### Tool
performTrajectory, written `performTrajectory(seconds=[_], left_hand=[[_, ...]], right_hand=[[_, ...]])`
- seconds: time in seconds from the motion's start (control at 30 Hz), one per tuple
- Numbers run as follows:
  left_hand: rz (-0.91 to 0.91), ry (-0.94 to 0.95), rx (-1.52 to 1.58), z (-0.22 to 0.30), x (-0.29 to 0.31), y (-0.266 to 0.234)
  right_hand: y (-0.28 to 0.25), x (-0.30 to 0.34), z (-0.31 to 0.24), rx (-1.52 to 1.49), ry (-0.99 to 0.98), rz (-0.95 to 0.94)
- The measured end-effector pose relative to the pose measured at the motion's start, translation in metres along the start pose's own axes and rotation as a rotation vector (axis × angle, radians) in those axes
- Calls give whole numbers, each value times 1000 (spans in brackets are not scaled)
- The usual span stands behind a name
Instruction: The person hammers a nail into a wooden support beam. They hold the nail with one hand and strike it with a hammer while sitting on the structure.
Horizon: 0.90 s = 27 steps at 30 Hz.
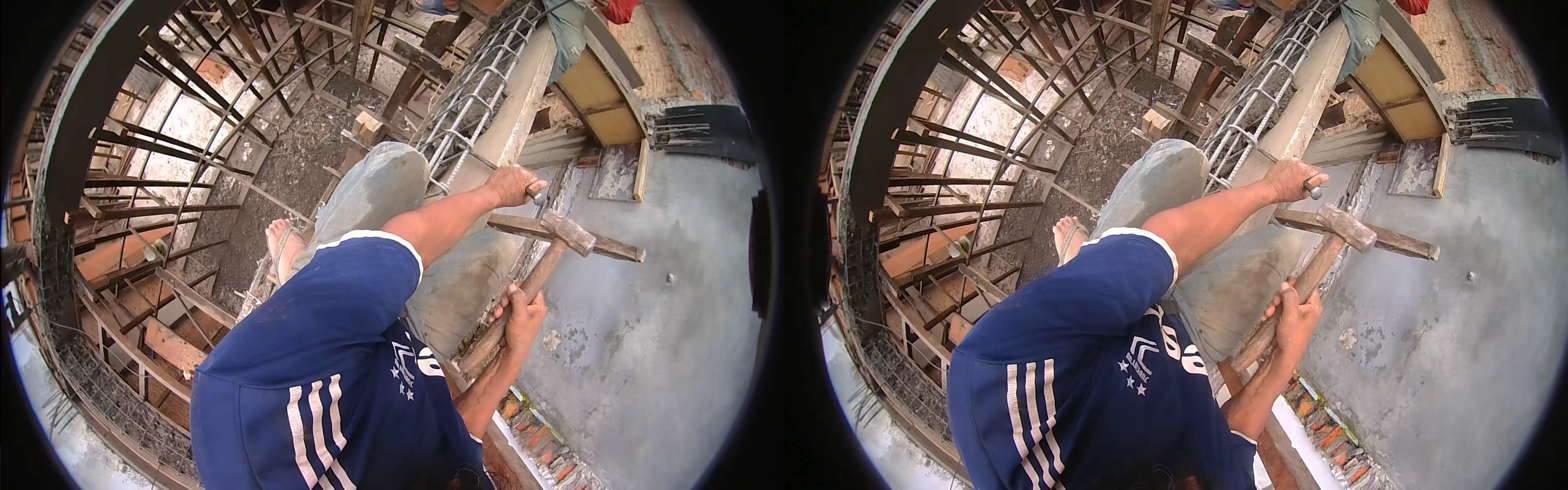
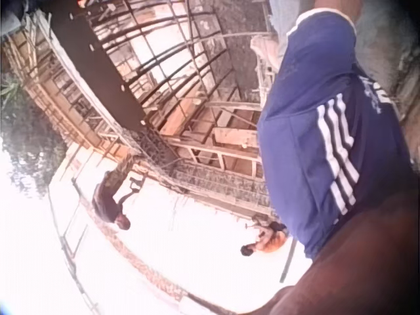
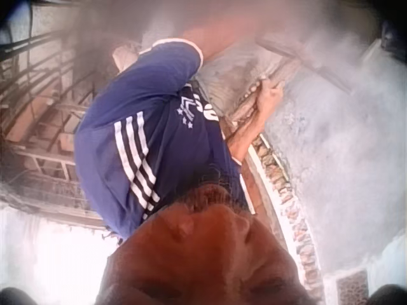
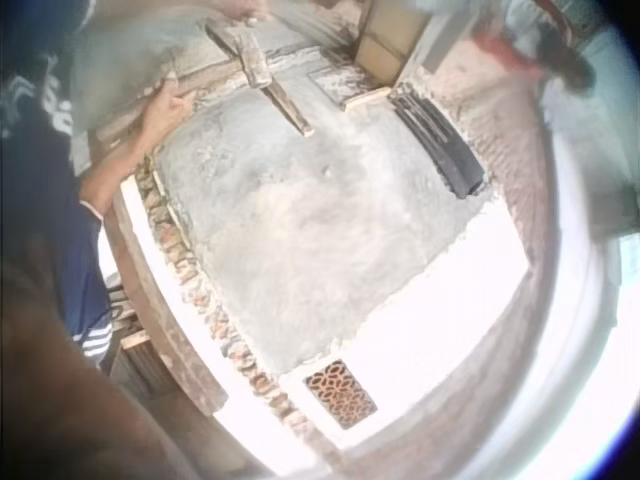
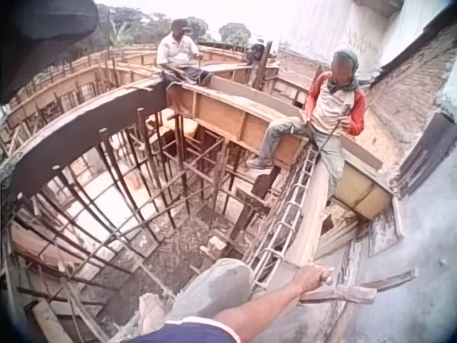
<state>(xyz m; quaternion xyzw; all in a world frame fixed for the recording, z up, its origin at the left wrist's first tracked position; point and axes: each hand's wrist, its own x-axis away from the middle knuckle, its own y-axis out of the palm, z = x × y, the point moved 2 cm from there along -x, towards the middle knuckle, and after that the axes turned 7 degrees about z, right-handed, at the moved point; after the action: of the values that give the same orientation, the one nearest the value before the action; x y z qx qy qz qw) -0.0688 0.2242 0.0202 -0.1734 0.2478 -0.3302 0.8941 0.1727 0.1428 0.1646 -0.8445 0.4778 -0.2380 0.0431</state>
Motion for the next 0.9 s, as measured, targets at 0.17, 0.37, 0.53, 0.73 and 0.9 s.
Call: performTrajectory(seconds=[0.17, 0.37, 0.53, 0.73, 0.9], left_hand=[[10, -70, 10, 7, 1, 9], [28, -99, 8, -1, 1, 12], [-99, -62, 21, -16, 7, 2], [92, -138, 150, -43, -85, -5], [-62, -118, -39, -71, -178, 13]], right_hand=[[-72, 31, -149, -201, -804, 313], [8, -8, -93, -290, -849, 530], [26, -34, 39, 196, -103, -48], [21, -37, 89, -158, 185, -102], [13, -62, 98, -388, 471, -88]])
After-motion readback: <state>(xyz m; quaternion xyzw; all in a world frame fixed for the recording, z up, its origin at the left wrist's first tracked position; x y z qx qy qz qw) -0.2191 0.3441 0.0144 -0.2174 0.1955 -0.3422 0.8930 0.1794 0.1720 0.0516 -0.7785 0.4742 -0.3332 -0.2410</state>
